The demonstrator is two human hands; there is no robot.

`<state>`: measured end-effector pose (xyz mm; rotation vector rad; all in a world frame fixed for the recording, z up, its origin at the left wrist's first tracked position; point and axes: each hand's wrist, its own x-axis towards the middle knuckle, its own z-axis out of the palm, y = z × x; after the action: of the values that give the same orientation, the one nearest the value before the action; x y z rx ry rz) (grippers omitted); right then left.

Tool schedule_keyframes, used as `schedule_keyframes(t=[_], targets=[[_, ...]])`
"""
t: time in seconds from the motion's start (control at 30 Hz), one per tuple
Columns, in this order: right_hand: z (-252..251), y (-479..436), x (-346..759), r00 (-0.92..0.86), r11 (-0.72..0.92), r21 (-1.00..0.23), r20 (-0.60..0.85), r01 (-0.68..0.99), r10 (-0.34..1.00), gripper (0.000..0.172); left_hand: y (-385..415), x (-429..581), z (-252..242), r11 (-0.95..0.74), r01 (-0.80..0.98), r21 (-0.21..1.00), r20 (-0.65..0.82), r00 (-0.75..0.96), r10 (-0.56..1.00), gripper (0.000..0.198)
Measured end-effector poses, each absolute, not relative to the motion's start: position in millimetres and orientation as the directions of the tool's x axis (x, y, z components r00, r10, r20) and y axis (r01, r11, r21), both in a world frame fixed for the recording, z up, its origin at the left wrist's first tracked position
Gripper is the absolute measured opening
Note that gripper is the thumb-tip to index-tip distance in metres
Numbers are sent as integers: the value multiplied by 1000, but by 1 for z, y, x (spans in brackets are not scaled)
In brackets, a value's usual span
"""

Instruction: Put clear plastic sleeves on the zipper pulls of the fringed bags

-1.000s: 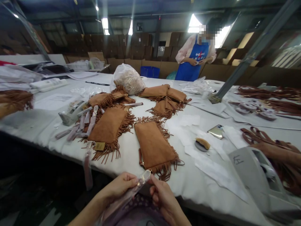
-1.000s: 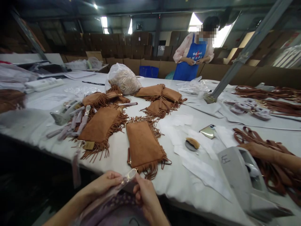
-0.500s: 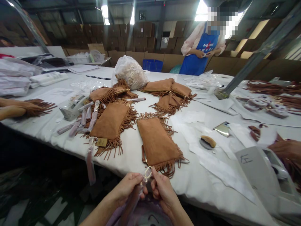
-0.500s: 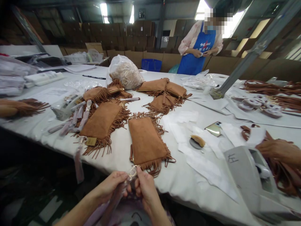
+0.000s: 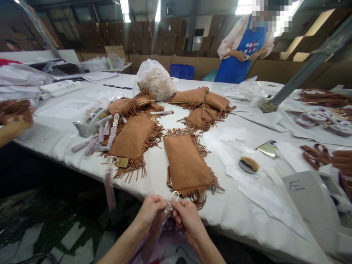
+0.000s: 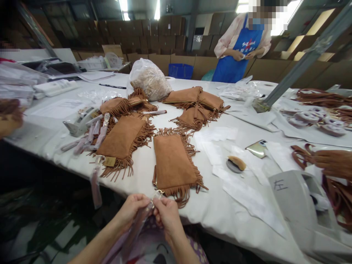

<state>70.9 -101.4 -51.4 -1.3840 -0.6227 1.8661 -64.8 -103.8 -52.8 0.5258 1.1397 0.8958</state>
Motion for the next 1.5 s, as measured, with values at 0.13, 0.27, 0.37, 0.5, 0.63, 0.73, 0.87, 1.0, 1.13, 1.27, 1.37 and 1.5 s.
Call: schedule_keyframes(t=[0.13,0.27,0.37,0.5,0.63,0.73,0.87,1.0,1.13,1.27,1.37,1.5], targets=[[-47,-94,74,-159,-612,-760,-592,-219,790,39,-105,-68,-44,606,-310,733,-535,289,794,33],[-42,-89,73,-144,-603,-766,-586,-223,797,39,-103,-70,-38,665,-222,713,-539,433,723,47],[-40,-86,71,-145,-599,-765,-582,-236,800,39,-97,-71,-37,675,-192,712,-558,429,711,41],[-41,-85,70,-119,-592,-764,-583,-257,804,42,-96,-74,-37,694,-182,697,-586,413,697,41],[-39,-89,82,-37,-536,-838,-536,-101,844,36,-101,-77,-35,698,-161,698,-598,405,692,40],[-37,-93,96,139,-299,-921,-272,251,952,28,-103,-77,-35,689,-157,707,-599,386,702,41],[-41,-92,103,0,152,-817,183,557,983,25,-102,-73,-37,696,-147,703,-610,380,696,44],[-49,-88,97,-102,230,-763,213,603,972,28,-103,-68,-41,665,-151,731,-605,307,735,40],[-48,-83,96,-84,157,-830,133,535,988,24,-102,-60,-42,583,-144,800,-557,184,810,39],[-46,-78,100,-55,63,-891,43,449,998,21,-99,-52,-38,545,-87,834,-534,119,837,39],[-48,-76,101,-49,39,-903,19,427,999,20,-96,-50,-41,510,-17,860,-505,107,856,35],[-50,-76,102,-99,96,-897,59,431,993,19,-94,-49,-47,474,51,879,-476,96,874,33]])
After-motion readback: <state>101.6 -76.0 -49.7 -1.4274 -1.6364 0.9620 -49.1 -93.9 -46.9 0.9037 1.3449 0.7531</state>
